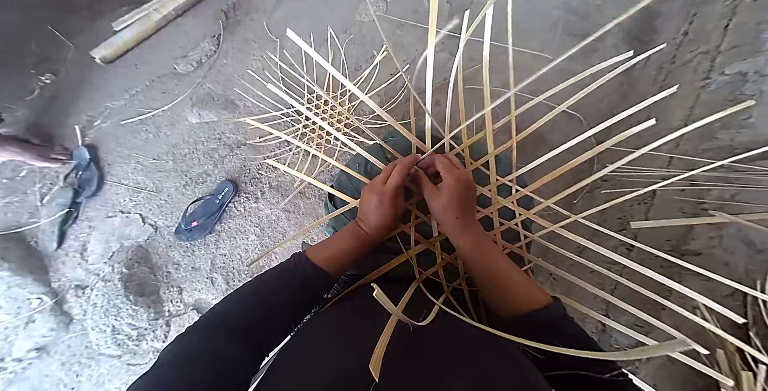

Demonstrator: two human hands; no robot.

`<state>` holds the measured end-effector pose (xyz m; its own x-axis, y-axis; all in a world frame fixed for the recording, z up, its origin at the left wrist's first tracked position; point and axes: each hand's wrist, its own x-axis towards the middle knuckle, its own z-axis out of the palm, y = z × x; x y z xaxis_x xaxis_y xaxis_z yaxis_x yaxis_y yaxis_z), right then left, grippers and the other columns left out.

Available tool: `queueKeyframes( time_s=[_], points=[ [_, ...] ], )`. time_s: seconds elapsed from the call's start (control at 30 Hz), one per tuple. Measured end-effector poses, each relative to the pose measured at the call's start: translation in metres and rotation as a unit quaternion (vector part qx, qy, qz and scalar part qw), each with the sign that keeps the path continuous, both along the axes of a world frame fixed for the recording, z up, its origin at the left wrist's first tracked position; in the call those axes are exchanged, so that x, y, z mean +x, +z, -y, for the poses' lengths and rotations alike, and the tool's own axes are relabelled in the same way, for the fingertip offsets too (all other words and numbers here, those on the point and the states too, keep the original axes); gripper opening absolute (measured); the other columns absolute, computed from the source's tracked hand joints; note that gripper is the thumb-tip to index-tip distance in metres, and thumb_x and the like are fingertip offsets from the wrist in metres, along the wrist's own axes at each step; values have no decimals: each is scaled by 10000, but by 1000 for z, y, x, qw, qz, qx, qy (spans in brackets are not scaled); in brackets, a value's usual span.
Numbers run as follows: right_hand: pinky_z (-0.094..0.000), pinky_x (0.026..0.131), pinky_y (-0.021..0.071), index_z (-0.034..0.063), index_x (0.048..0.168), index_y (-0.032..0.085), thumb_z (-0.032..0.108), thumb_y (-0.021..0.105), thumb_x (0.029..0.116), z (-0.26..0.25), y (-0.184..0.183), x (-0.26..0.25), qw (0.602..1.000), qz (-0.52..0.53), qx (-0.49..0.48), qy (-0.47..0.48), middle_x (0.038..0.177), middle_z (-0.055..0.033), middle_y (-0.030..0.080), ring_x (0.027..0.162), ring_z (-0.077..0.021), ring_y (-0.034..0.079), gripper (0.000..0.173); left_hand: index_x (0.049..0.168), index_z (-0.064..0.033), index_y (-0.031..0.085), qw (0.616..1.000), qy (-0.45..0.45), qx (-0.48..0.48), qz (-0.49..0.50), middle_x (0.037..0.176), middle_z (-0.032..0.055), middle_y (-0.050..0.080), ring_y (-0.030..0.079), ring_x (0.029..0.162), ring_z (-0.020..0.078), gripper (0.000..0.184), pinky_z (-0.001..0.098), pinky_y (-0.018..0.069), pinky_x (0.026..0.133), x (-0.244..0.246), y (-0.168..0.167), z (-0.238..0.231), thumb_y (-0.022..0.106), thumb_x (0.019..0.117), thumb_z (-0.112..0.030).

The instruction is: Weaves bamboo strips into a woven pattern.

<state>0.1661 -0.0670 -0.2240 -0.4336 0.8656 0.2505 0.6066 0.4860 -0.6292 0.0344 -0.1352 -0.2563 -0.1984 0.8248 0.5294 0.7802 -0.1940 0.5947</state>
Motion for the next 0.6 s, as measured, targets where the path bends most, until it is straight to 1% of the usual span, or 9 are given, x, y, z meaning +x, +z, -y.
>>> queueKeyframes(
  time_s=[0.07, 0.13, 0.2, 0.33, 0.4, 0.43, 0.5, 0.57, 0.6],
  points=[
    [-458, 759, 567, 82, 1019, 728, 213, 742, 947, 0, 1, 0, 1000, -5, -14, -1, 952, -77, 692, 862, -236, 671, 150, 1351, -45, 610, 1000, 4, -3, -8, 1183, 157, 714, 742, 899, 292, 382, 430, 617, 720, 0, 0, 0, 510, 991, 34],
    [-424, 720, 566, 99, 1011, 727, 222, 745, 946, -3, 6, 1, 999, 0, -37, -1, 962, -61, 685, 830, -200, 662, 140, 1366, -39, 603, 1000, 11, -12, -21, 1159, 155, 730, 748, 915, 305, 403, 445, 617, 739, 1, 2, 1, 513, 982, 45],
    [-435, 710, 565, 95, 1006, 726, 223, 745, 948, -5, 12, 1, 998, 11, -55, -1, 976, -74, 688, 818, -206, 662, 142, 1374, -43, 598, 1000, 13, -14, -23, 1194, 150, 724, 747, 949, 305, 415, 447, 617, 761, 1, 2, 1, 510, 980, 51],
    [-470, 707, 554, 80, 977, 722, 257, 738, 959, -5, 12, -5, 998, 33, -51, -23, 937, -85, 691, 804, -235, 664, 178, 1335, -54, 614, 1000, -3, 20, -1, 1360, 145, 647, 732, 1046, 279, 396, 422, 625, 788, -1, -2, 2, 506, 974, 68],
    [-470, 705, 546, 82, 954, 719, 246, 746, 953, -3, 12, -8, 997, 26, -61, -36, 915, -80, 688, 797, -232, 659, 166, 1325, -52, 624, 1000, -4, 21, -8, 1321, 152, 666, 738, 1015, 285, 391, 429, 623, 767, -1, -2, 2, 509, 971, 66],
    [-459, 714, 554, 90, 964, 725, 247, 745, 954, -4, 13, -6, 996, 15, -75, -38, 916, -73, 691, 802, -220, 662, 158, 1340, -53, 619, 1000, 0, 15, -15, 1296, 152, 680, 744, 978, 293, 404, 436, 622, 753, -1, -1, 2, 507, 970, 65],
    [-434, 743, 579, 71, 1040, 746, 242, 716, 975, -9, 20, 4, 993, -31, -111, -35, 951, -86, 718, 813, -202, 685, 186, 1364, -58, 615, 999, 9, 3, -36, 1260, 157, 703, 750, 919, 321, 439, 455, 615, 733, 1, 0, 2, 513, 955, 64],
    [-390, 701, 607, 63, 1126, 726, 245, 637, 1023, -17, 28, 19, 987, -85, -126, -53, 988, -89, 724, 771, -174, 700, 227, 1375, -69, 611, 999, 16, -9, -49, 1223, 160, 715, 750, 931, 336, 417, 463, 614, 756, 2, 0, 2, 520, 981, 34],
    [-375, 692, 604, 68, 1139, 723, 242, 625, 1029, -21, 29, 25, 987, -99, -105, -68, 1000, -89, 720, 770, -166, 696, 228, 1381, -73, 607, 998, 17, -15, -52, 1211, 165, 718, 750, 937, 340, 420, 465, 614, 761, 3, 0, 2, 522, 983, 28]
  ],
)
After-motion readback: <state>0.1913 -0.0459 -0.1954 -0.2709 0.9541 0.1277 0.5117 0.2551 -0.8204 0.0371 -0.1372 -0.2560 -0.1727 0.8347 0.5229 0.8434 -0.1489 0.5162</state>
